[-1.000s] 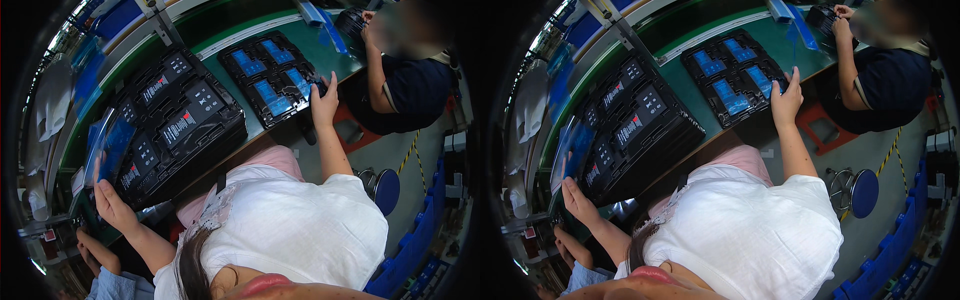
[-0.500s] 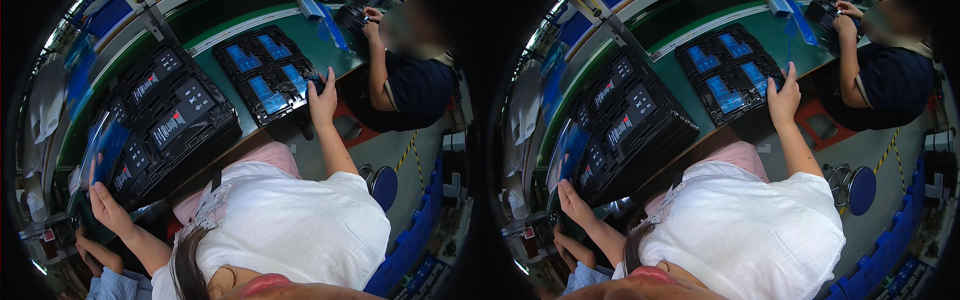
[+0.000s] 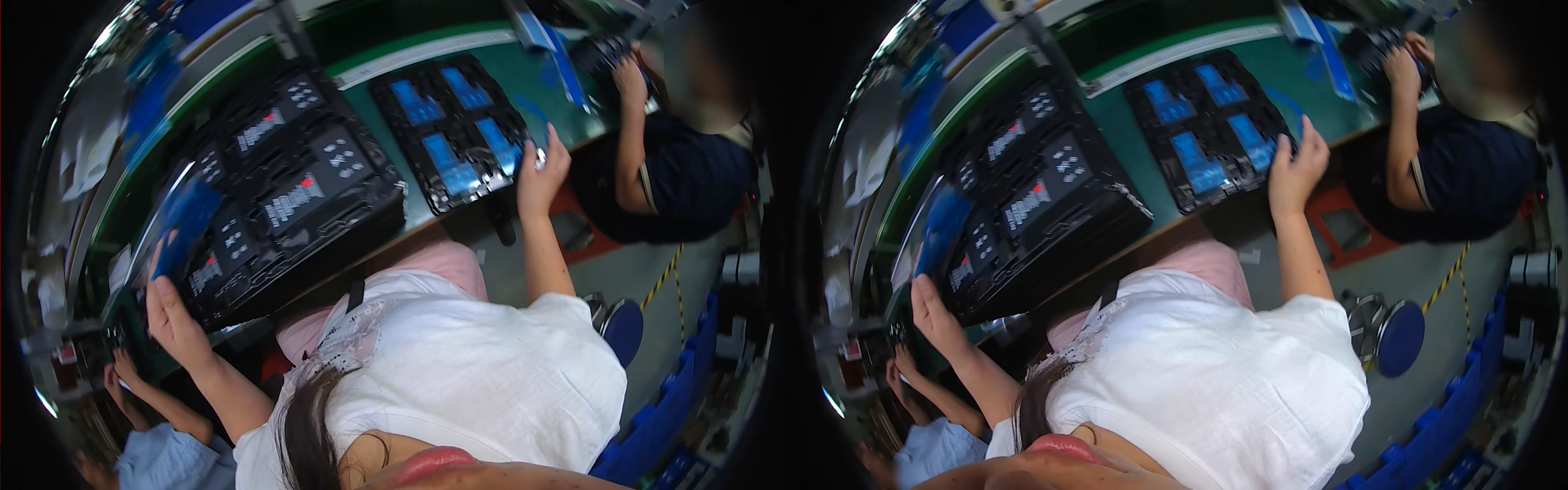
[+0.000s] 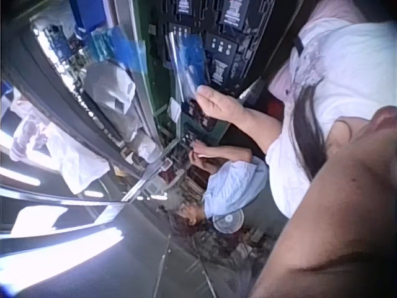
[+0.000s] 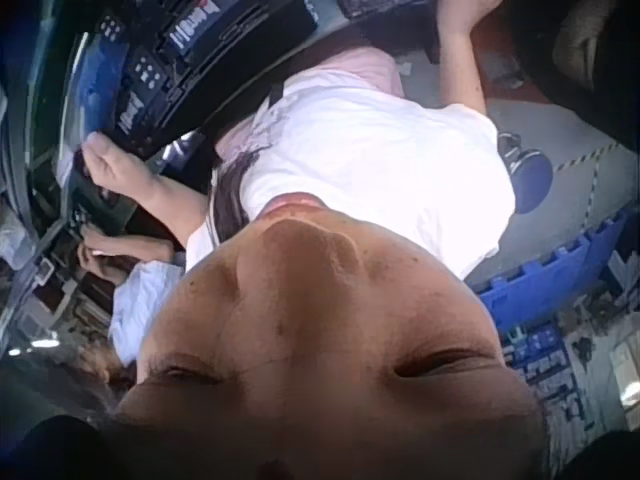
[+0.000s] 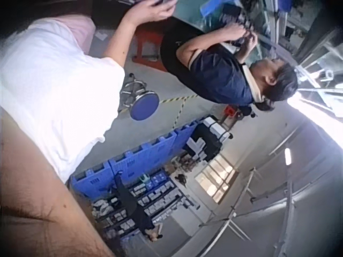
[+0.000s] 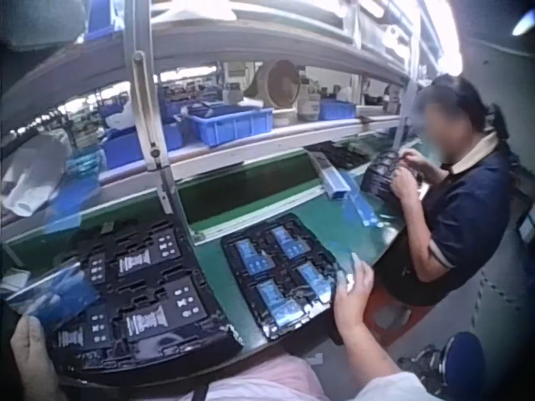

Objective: Applying protective blue films to electronic components in a tray.

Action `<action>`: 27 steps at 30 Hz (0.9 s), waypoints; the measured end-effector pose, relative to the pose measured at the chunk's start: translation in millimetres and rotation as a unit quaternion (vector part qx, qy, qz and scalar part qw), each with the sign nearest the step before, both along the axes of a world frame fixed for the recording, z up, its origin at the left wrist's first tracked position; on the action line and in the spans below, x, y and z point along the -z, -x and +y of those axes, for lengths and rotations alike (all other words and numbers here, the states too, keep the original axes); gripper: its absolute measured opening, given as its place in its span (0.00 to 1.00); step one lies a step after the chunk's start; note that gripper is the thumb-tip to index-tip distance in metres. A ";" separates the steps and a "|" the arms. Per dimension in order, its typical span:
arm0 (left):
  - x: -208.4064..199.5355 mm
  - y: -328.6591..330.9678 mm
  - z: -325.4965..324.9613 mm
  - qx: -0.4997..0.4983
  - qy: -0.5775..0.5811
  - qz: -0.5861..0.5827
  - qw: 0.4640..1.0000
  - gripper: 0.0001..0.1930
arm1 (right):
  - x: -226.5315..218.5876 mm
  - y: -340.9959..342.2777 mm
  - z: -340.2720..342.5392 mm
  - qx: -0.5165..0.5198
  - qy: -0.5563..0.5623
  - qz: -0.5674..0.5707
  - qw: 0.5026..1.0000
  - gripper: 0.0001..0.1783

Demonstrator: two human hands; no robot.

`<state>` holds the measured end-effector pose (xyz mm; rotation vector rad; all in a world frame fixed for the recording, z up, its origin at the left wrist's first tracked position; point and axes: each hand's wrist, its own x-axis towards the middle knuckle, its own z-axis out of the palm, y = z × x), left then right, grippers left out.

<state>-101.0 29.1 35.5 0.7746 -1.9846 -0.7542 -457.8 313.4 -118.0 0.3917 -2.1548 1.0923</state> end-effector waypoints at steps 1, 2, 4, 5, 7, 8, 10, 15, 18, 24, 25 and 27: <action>-1.6 0.9 -0.4 0.015 -0.011 0.004 1.000 0.21 | -4.7 0.2 -4.0 0.042 -0.018 0.047 0.998 0.18; 0.9 -1.3 -3.2 0.022 -0.004 0.033 0.999 0.19 | -16.8 -3.4 -10.0 0.019 0.020 0.068 0.997 0.14; 7.0 -2.0 -5.5 0.001 -0.006 0.064 0.998 0.18 | -51.1 -8.9 -21.4 -0.057 0.099 0.076 0.991 0.09; 9.0 -1.5 -4.9 -0.004 -0.013 0.076 0.997 0.18 | -71.2 -16.2 -29.6 -0.116 0.128 0.042 0.984 0.10; 20.4 -10.0 -12.7 -0.012 -0.039 0.122 0.992 0.19 | -109.4 -39.2 -56.9 -0.305 0.282 -0.045 0.909 0.09; 19.5 -8.9 -10.3 -0.021 -0.032 0.154 0.987 0.18 | -128.6 -52.2 -69.3 -0.337 0.275 -0.046 0.899 0.09; 19.8 -8.2 -10.7 -0.018 -0.062 0.170 0.983 0.18 | -156.3 -71.2 -89.7 -0.395 0.233 -0.102 0.883 0.09; 16.4 -9.3 -5.6 -0.050 -0.054 0.098 0.992 0.19 | -200.2 -99.8 -127.0 -0.525 0.007 -0.231 0.819 0.13; 11.0 -2.5 -1.0 -0.018 -0.021 0.130 0.991 0.18 | -206.9 -106.3 -140.4 -0.505 -0.113 -0.234 0.823 0.13; 12.2 -6.1 -1.3 -0.013 -0.021 0.126 0.992 0.18 | -216.6 -113.2 -148.0 -0.482 -0.300 -0.257 0.782 0.15; 12.3 -7.0 -1.7 -0.013 -0.006 0.118 0.993 0.18 | -217.3 -113.0 -147.6 -0.481 -0.302 -0.256 0.782 0.15; 13.3 -7.5 -2.3 -0.013 0.007 0.110 0.994 0.18 | -217.8 -112.0 -147.8 -0.473 -0.311 -0.279 0.776 0.15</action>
